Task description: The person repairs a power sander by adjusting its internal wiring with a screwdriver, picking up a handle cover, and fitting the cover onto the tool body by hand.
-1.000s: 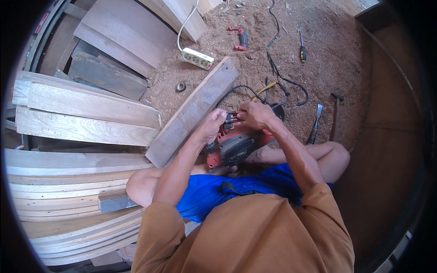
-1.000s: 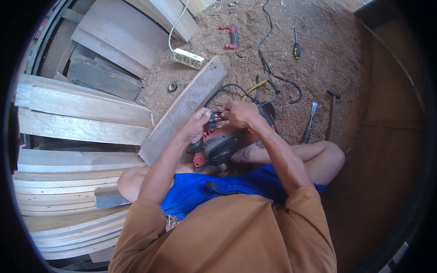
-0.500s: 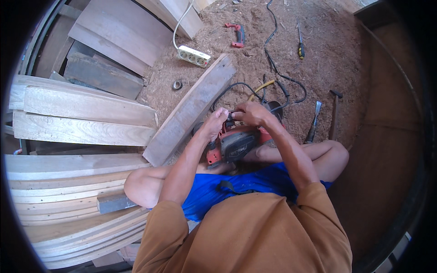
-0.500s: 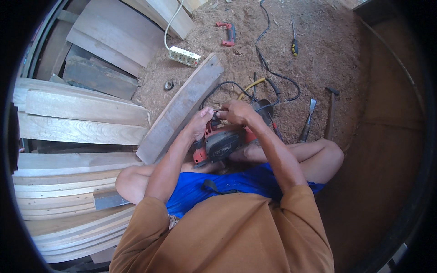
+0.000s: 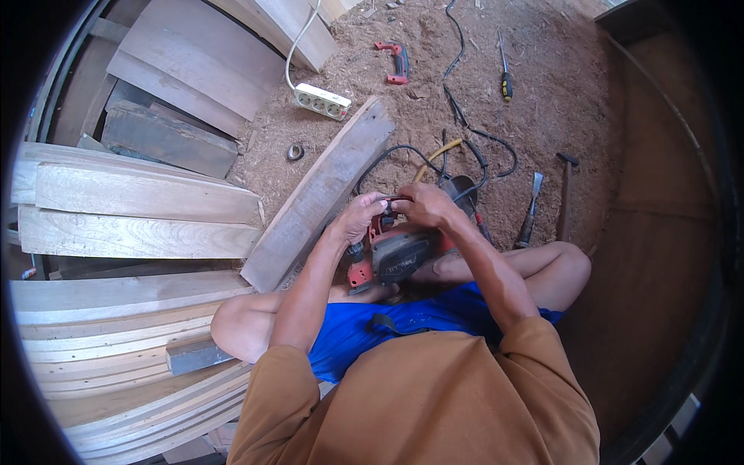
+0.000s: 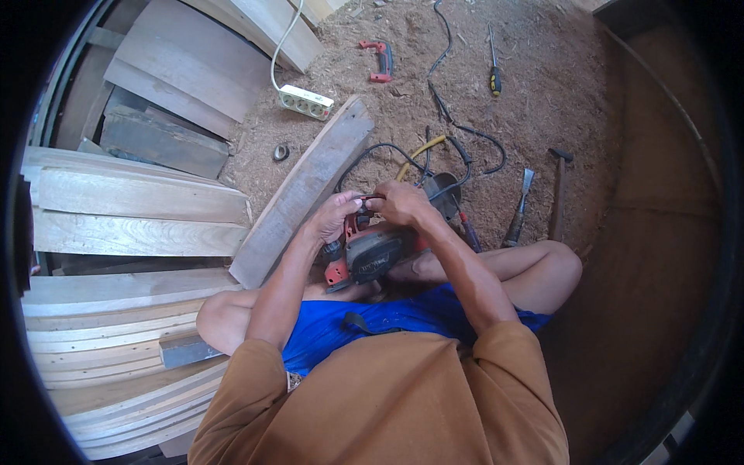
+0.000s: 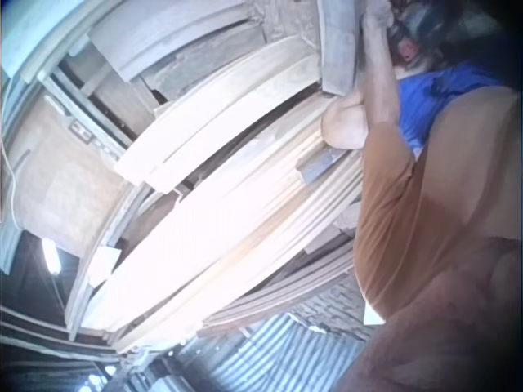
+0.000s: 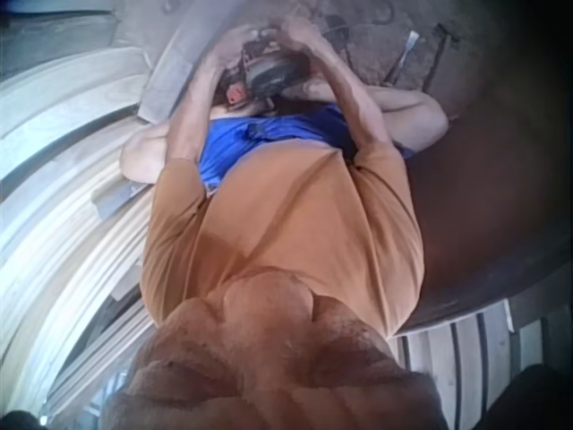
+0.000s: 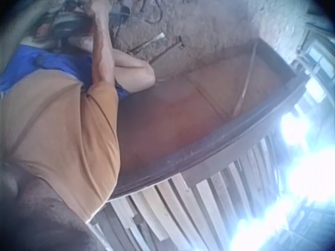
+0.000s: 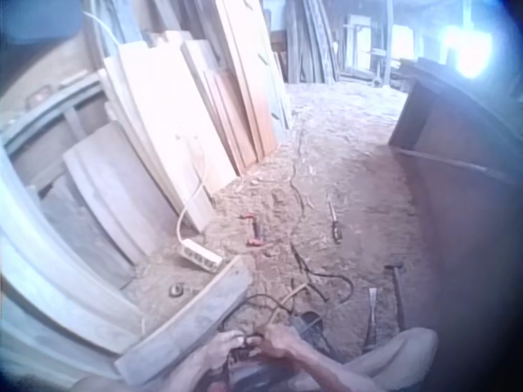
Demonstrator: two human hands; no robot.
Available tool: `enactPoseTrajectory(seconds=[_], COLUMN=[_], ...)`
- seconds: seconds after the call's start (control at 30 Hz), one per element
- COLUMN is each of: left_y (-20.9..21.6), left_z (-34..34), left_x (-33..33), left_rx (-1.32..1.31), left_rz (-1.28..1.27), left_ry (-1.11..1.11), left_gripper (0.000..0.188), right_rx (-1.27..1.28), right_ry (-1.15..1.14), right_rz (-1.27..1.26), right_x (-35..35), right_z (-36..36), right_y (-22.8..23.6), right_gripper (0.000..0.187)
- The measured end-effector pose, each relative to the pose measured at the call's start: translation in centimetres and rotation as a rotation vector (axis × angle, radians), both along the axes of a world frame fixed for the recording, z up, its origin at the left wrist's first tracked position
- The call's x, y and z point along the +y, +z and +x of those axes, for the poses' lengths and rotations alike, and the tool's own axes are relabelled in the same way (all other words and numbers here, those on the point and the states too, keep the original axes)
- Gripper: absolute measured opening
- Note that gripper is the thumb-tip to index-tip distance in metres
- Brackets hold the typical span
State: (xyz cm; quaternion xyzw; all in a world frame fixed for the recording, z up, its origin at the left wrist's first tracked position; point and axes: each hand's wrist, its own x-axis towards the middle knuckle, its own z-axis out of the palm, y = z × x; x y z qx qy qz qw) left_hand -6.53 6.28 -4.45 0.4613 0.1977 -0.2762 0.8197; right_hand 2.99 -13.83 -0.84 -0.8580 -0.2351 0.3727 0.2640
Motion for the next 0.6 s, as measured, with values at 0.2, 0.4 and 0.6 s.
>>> enactPoseTrajectory(seconds=[0.2, 0.4, 0.6], left_y=[-1.0, -1.8, -2.2], left_z=[0.1, 0.0, 0.4], left_x=[0.2, -0.1, -0.8], left_rx=[-0.046, -0.039, -0.029], left_rz=[0.044, 0.127, 0.231], left_ry=[-0.035, -0.032, -0.005], left_gripper=[0.029, 0.024, 0.021], right_rx=[0.101, 0.023, 0.223], right_ry=[0.008, 0.014, 0.092], right_rz=[0.100, -0.044, 0.164], right_x=[-0.1, 0.5, -0.6], right_z=[0.3, 0.1, 2.0], right_y=[0.0, 0.1, -1.0], right_gripper=[0.037, 0.041, 0.035])
